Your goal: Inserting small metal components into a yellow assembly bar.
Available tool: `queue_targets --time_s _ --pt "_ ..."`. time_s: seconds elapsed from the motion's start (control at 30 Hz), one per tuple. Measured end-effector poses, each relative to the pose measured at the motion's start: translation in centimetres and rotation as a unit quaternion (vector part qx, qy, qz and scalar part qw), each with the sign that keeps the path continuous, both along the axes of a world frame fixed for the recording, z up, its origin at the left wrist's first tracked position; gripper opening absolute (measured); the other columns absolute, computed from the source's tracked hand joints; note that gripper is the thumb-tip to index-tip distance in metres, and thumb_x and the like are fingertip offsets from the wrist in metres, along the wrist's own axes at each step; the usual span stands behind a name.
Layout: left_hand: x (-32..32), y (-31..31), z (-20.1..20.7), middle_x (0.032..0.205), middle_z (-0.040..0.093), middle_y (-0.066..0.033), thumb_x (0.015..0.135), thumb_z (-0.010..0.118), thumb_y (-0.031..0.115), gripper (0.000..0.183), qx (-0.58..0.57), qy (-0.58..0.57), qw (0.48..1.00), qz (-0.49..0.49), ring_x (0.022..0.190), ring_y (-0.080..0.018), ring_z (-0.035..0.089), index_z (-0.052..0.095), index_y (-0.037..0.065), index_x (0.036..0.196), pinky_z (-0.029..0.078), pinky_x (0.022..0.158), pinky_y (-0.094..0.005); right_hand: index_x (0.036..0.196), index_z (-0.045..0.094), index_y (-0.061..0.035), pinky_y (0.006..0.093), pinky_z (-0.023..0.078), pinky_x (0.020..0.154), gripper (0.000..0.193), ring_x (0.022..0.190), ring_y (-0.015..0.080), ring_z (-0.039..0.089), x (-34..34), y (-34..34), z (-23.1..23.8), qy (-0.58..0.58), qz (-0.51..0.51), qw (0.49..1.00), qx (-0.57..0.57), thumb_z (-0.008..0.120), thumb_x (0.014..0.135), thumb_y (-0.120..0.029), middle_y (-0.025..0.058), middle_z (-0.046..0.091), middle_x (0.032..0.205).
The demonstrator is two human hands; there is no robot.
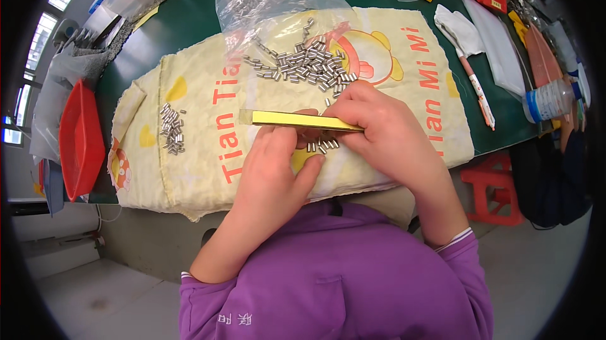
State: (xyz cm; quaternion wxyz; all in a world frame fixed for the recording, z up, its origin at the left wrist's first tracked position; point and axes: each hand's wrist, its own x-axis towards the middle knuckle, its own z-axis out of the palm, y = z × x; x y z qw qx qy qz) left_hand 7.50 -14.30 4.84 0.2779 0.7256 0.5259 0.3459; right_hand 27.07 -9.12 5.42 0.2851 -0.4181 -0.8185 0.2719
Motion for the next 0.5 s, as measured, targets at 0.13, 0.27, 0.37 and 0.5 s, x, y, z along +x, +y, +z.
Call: queue_targets --time_s 0.13,0.27,0.37,0.5 --pt "-0.1 0.0 -0.2 0.106 0.064 -0.0145 0.081 0.072 -0.001 0.045 0.008 0.004 1.000 -0.007 0.097 -0.0312 0.062 0.058 -0.002 0.124 0.053 0.083 -0.0411 0.102 0.072 -0.0062 0.0384 0.052 0.077 0.023 0.090 0.0285 0.065 0.1 0.1 0.4 -0.045 0.002 0.999 0.006 0.068 0.080 0.001 0.0082 0.063 0.098" --pt "-0.1 0.4 -0.8 0.103 0.066 -0.0132 0.080 0.070 -0.002 0.045 0.047 0.009 0.999 -0.023 0.097 -0.0322 0.062 0.059 0.001 0.124 0.052 0.083 -0.0423 0.100 0.071 -0.0054 0.0379 0.052 0.078 0.021 0.090 0.0283 0.065 1.2 0.0 0.5 -0.034 -0.010 0.999 -0.023 0.068 0.080 0.001 0.0079 0.063 0.099" --pt "0.3 0.6 -1.0 0.102 0.067 -0.0120 0.080 0.068 -0.003 0.040 0.048 -0.003 0.999 -0.012 0.098 -0.0329 0.061 0.063 0.002 0.119 0.051 0.083 -0.0433 0.097 0.068 -0.0060 0.0426 0.051 0.077 0.017 0.089 0.0321 0.063 2.3 0.0 0.2 -0.008 0.014 0.999 -0.037 0.070 0.081 -0.006 0.0104 0.059 0.096" --pt "0.3 0.9 -1.1 0.103 0.067 -0.0106 0.080 0.067 -0.004 0.032 0.090 0.018 0.996 -0.009 0.098 -0.0327 0.060 0.067 0.003 0.112 0.051 0.083 -0.0432 0.095 0.070 -0.0039 0.0388 0.052 0.078 0.018 0.089 0.0285 0.065 2.1 -0.2 0.2 -0.007 0.022 0.999 -0.037 0.071 0.077 0.000 0.0088 0.064 0.092"
